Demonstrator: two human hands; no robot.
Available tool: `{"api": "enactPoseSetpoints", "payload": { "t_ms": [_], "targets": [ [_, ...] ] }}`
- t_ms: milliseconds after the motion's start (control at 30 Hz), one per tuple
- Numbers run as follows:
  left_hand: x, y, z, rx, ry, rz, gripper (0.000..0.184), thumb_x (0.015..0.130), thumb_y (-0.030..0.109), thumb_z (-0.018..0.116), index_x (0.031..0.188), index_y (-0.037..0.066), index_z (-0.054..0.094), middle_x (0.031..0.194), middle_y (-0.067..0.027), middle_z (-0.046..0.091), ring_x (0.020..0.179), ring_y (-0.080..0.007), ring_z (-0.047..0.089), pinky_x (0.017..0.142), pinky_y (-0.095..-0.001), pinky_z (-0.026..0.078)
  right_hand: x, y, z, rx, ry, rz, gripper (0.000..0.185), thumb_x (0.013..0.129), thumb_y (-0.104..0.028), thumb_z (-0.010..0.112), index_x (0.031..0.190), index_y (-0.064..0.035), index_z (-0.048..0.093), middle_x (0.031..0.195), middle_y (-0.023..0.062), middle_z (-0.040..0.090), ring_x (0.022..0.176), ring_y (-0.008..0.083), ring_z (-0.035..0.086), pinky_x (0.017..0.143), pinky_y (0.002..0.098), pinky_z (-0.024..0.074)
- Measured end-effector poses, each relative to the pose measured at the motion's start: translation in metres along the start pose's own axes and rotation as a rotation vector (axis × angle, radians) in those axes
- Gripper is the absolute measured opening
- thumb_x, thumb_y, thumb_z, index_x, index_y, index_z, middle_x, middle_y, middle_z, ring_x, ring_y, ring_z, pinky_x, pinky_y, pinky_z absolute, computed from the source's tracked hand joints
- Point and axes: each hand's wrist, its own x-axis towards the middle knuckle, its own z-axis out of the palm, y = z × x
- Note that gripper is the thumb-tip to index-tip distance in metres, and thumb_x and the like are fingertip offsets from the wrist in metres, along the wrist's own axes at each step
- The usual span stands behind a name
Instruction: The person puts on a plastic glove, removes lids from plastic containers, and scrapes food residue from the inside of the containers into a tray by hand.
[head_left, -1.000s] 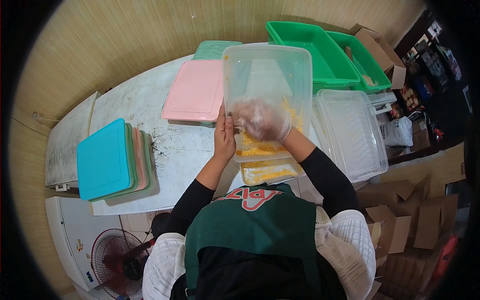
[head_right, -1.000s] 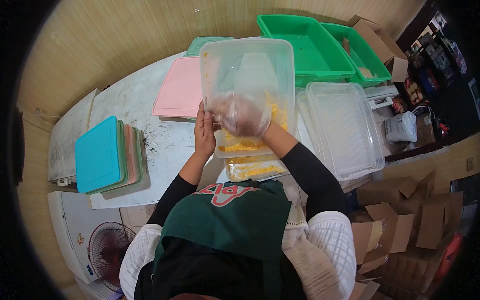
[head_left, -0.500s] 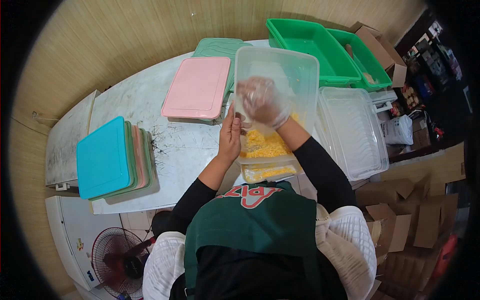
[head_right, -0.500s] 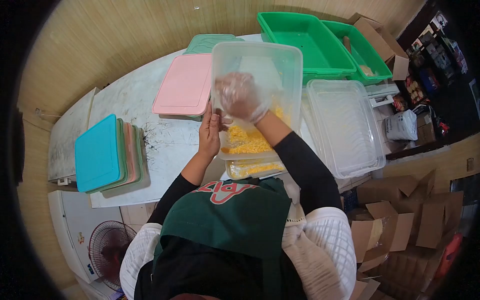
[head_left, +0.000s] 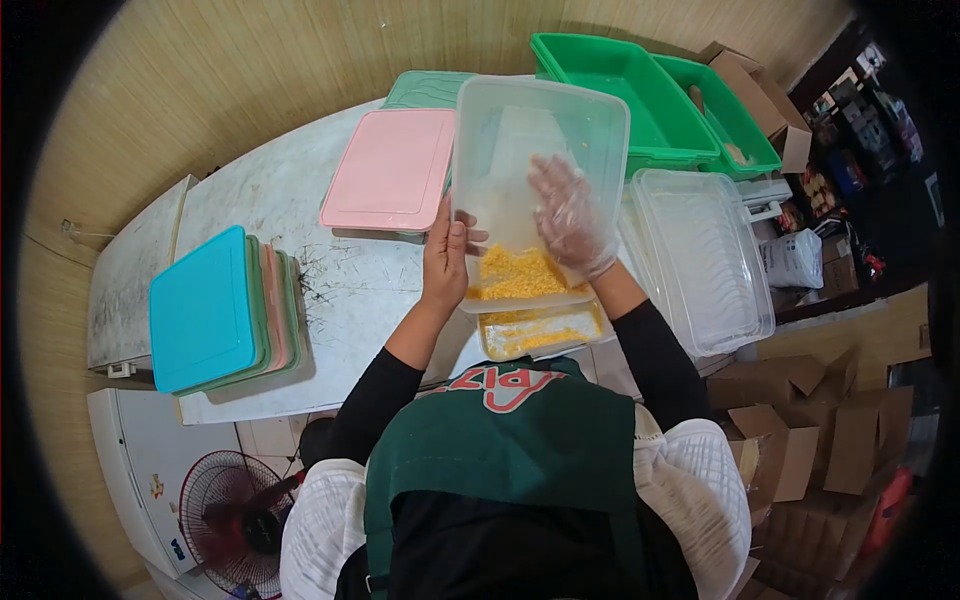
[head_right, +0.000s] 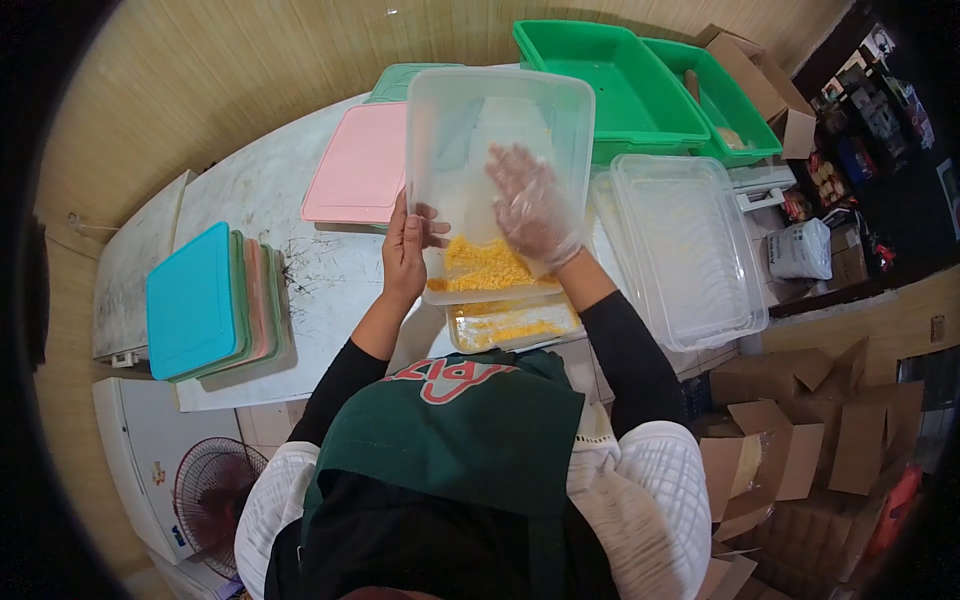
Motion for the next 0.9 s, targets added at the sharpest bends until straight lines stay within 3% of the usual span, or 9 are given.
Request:
{"api": "enactPoseSetpoints", "payload": {
  "t_ms": [67, 167, 300, 433, 533, 600, 733, 833, 900],
  "targets": [
    [0.003, 0.000, 0.002, -0.003, 0.013, 0.022, 0.050, 0.097, 0.029, 0.036, 0.140, 0.009, 0.024, 0.102, -0.0079, 0.049, 0.082, -0.0149, 0.057, 0.066, -0.0270, 0.051, -0.014, -0.012, 0.014, -0.063, -0.111, -0.132, 0.039, 0.077, -0.017, 0.054, 0.112, -0.0014, 0.054, 0.132, 0.0168, 0.041, 0.123, 0.0301, 0.040, 0.099, 0.0451, 0.0321],
    [0.004, 0.001, 0.001, 0.018, 0.040, 0.037, 0.048, 0.097, 0.027, 0.035, 0.139, 0.008, 0.025, 0.101, -0.0087, 0.048, 0.081, -0.0142, 0.057, 0.064, -0.0250, 0.050, -0.026, -0.041, 0.015, 0.217, -0.428, -0.294, 0.038, 0.075, -0.013, 0.055, 0.111, -0.0015, 0.054, 0.129, 0.0151, 0.045, 0.120, 0.0289, 0.043, 0.099, 0.0453, 0.0328],
    [0.003, 0.006, 0.005, 0.039, 0.001, 0.065, 0.046, 0.097, 0.024, 0.035, 0.139, 0.008, 0.026, 0.100, -0.0093, 0.048, 0.081, -0.0138, 0.057, 0.064, -0.0245, 0.050, -0.018, -0.022, 0.005, 0.219, 0.055, -0.244, 0.040, 0.071, -0.004, 0.058, 0.111, -0.0045, 0.055, 0.122, 0.0126, 0.052, 0.113, 0.0279, 0.050, 0.094, 0.0437, 0.0381],
    [-0.004, 0.005, 0.012, 0.121, -0.046, 0.142, 0.045, 0.097, 0.020, 0.036, 0.139, 0.007, 0.027, 0.101, -0.0102, 0.048, 0.083, -0.0139, 0.056, 0.066, -0.0249, 0.049, 0.023, 0.010, -0.029, -0.527, 0.213, 0.072, 0.032, 0.074, -0.010, 0.057, 0.106, -0.0024, 0.055, 0.113, 0.0142, 0.055, 0.107, 0.0300, 0.053, 0.089, 0.0409, 0.0424],
    [-0.006, 0.015, 0.016, 0.194, -0.054, 0.207, 0.045, 0.096, 0.016, 0.037, 0.138, 0.006, 0.028, 0.103, -0.0118, 0.048, 0.083, -0.0150, 0.056, 0.068, -0.0256, 0.049, 0.012, 0.043, -0.013, -0.395, 0.213, 0.384, 0.026, 0.077, -0.015, 0.054, 0.100, -0.0028, 0.056, 0.106, 0.0139, 0.056, 0.097, 0.0291, 0.056, 0.084, 0.0380, 0.0443],
    [-0.007, 0.017, 0.015, 0.270, -0.070, 0.291, 0.045, 0.095, 0.014, 0.038, 0.138, 0.006, 0.029, 0.104, -0.0131, 0.048, 0.083, -0.0161, 0.056, 0.069, -0.0262, 0.049, -0.014, 0.053, 0.008, -0.451, 0.130, 0.389, 0.023, 0.077, -0.017, 0.054, 0.097, -0.0038, 0.057, 0.100, 0.0137, 0.057, 0.090, 0.0281, 0.057, 0.079, 0.0371, 0.0456],
    [-0.011, 0.014, 0.016, 0.318, -0.084, 0.349, 0.045, 0.094, 0.010, 0.040, 0.137, 0.004, 0.030, 0.104, -0.0155, 0.048, 0.084, -0.0185, 0.057, 0.071, -0.0274, 0.049, -0.040, 0.008, 0.016, -0.522, -0.116, 0.618, 0.013, 0.076, -0.016, 0.053, 0.084, -0.0062, 0.057, 0.089, 0.0112, 0.058, 0.078, 0.0268, 0.058, 0.069, 0.0390, 0.0460],
    [-0.011, 0.010, 0.017, 0.340, -0.058, 0.396, 0.045, 0.094, 0.009, 0.039, 0.136, 0.002, 0.029, 0.104, -0.0153, 0.048, 0.084, -0.0193, 0.057, 0.070, -0.0277, 0.050, -0.065, -0.012, 0.029, -0.546, 0.027, 0.427, 0.010, 0.075, -0.016, 0.053, 0.076, -0.0065, 0.055, 0.077, 0.0105, 0.056, 0.070, 0.0290, 0.057, 0.063, 0.0422, 0.0435],
    [-0.009, 0.008, 0.014, 0.379, -0.044, 0.443, 0.045, 0.095, 0.011, 0.038, 0.137, 0.001, 0.027, 0.105, -0.0139, 0.048, 0.084, -0.0189, 0.058, 0.068, -0.0276, 0.051, -0.076, -0.019, 0.037, -0.435, -0.203, 0.456, 0.010, 0.075, -0.017, 0.053, 0.074, -0.0070, 0.054, 0.077, 0.0112, 0.057, 0.070, 0.0297, 0.057, 0.063, 0.0419, 0.0438]
  ]
}}
